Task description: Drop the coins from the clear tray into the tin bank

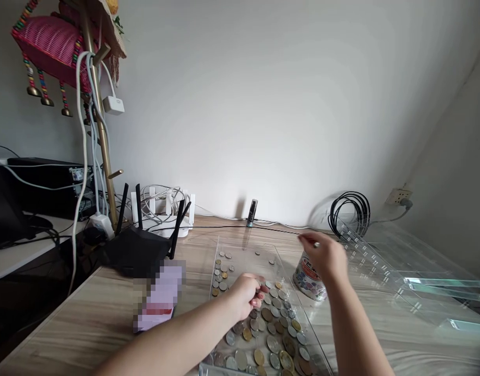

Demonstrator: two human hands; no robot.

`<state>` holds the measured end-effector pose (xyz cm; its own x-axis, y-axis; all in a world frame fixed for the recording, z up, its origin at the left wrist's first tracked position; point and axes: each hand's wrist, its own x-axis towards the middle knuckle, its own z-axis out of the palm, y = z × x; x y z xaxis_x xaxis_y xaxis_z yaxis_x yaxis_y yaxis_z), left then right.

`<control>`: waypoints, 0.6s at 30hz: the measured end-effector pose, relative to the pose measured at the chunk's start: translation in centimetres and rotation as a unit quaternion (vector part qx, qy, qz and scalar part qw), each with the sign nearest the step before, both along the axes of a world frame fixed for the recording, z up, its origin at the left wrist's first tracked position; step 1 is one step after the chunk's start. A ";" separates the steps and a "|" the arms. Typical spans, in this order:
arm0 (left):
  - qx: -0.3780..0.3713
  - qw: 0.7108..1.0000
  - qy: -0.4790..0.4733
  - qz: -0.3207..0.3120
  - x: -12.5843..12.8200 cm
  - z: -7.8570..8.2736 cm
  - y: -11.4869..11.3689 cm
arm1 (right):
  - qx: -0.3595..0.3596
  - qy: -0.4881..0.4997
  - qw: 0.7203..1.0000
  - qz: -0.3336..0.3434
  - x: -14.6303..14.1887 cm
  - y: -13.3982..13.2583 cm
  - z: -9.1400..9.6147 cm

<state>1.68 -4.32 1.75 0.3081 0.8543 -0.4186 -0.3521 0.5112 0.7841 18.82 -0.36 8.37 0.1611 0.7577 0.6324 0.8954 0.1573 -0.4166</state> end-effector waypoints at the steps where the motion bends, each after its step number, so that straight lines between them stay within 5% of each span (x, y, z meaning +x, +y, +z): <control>1: 0.004 1.000 0.009 -0.007 0.0 0.0 0.0 | 0.017 0.000 0.998 -0.068 1.2 0.0 0.3; 4: 0.030 0.999 0.019 -0.018 0.1 0.1 0.0 | -0.035 0.014 0.985 -0.168 4.3 0.3 0.7; 8: 0.039 0.999 0.015 -0.018 0.1 0.0 0.1 | -0.109 0.028 0.982 -0.152 6.1 0.9 0.1; 12: 0.079 0.997 -0.007 -0.001 -0.1 -0.3 0.2 | 0.119 0.011 0.983 -0.140 4.3 0.5 -0.2; 14: 0.096 0.995 -0.020 0.019 -0.2 -0.5 0.4 | 0.173 0.049 0.981 -0.070 2.1 0.1 -0.2; 15: 0.098 0.994 -0.024 0.031 -0.2 -0.5 0.4 | 0.140 0.070 0.988 -0.009 0.8 -0.2 -0.3; 18: 0.090 0.993 -0.034 0.070 -0.3 -0.6 0.6 | -0.092 0.059 0.964 0.242 -3.0 -0.5 -1.0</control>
<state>1.37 -3.68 1.17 0.2037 0.9497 -0.2378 -0.4646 0.3076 0.8304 15.79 -0.91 7.40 -0.1774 0.8599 0.4786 0.6807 0.4585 -0.5714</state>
